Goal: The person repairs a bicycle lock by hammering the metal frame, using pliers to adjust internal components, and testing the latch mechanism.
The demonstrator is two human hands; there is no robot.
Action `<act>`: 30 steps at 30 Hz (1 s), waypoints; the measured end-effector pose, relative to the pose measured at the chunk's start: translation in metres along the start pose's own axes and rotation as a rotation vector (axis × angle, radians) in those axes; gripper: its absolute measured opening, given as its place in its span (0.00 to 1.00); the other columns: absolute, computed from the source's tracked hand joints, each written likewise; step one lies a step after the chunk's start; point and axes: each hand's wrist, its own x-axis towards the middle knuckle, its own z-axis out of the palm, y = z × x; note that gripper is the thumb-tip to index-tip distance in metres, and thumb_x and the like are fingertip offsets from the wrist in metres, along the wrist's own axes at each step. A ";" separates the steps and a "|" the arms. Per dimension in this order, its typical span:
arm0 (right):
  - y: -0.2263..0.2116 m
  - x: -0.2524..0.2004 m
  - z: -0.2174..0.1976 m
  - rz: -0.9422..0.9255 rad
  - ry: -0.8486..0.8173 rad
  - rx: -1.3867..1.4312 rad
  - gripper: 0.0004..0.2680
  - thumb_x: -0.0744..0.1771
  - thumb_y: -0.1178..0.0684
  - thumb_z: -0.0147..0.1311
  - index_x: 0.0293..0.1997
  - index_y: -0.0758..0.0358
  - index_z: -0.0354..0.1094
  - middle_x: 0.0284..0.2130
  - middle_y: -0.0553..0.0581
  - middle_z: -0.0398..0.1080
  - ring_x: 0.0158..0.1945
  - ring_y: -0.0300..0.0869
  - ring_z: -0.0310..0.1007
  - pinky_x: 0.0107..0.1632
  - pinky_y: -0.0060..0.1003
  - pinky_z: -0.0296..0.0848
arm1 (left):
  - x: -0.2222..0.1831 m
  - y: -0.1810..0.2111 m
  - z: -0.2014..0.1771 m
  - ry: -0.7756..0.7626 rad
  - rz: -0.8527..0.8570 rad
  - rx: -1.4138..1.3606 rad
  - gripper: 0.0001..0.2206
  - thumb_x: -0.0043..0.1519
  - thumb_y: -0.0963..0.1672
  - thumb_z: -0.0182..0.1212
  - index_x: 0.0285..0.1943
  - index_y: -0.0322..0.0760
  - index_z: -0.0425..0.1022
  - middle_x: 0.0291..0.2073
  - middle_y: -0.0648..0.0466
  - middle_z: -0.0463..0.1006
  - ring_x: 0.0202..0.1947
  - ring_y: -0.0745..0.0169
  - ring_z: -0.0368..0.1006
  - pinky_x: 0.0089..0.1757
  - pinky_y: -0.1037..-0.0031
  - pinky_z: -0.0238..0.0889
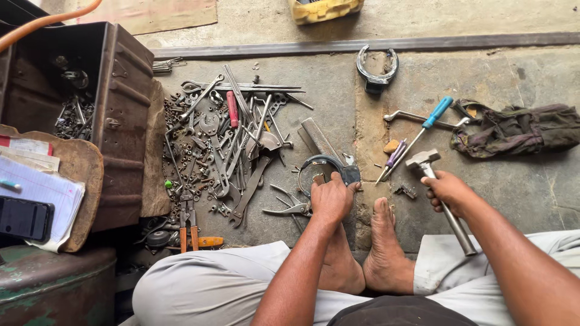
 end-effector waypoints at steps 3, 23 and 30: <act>0.013 0.009 -0.004 -0.023 0.124 -0.317 0.12 0.71 0.47 0.49 0.54 0.65 0.65 0.27 0.58 0.68 0.24 0.44 0.68 0.26 0.43 0.69 | -0.001 0.002 0.000 -0.010 0.012 0.024 0.27 0.67 0.58 0.51 0.44 0.27 0.71 0.27 0.41 0.81 0.31 0.38 0.79 0.43 0.48 0.62; -0.072 -0.113 0.117 -0.345 -0.365 0.342 0.10 0.69 0.48 0.53 0.41 0.66 0.72 0.27 0.56 0.74 0.28 0.41 0.73 0.37 0.36 0.74 | -0.036 0.034 -0.076 -0.017 -0.057 -0.488 0.21 0.63 0.48 0.60 0.51 0.19 0.66 0.34 0.28 0.78 0.41 0.27 0.76 0.46 0.48 0.68; -0.080 -0.119 0.115 -0.354 -0.378 0.217 0.15 0.70 0.42 0.50 0.39 0.67 0.71 0.27 0.58 0.74 0.29 0.42 0.74 0.36 0.38 0.74 | -0.038 0.022 -0.126 -0.062 -0.123 -0.420 0.13 0.67 0.47 0.56 0.50 0.30 0.76 0.41 0.35 0.80 0.45 0.34 0.78 0.49 0.52 0.68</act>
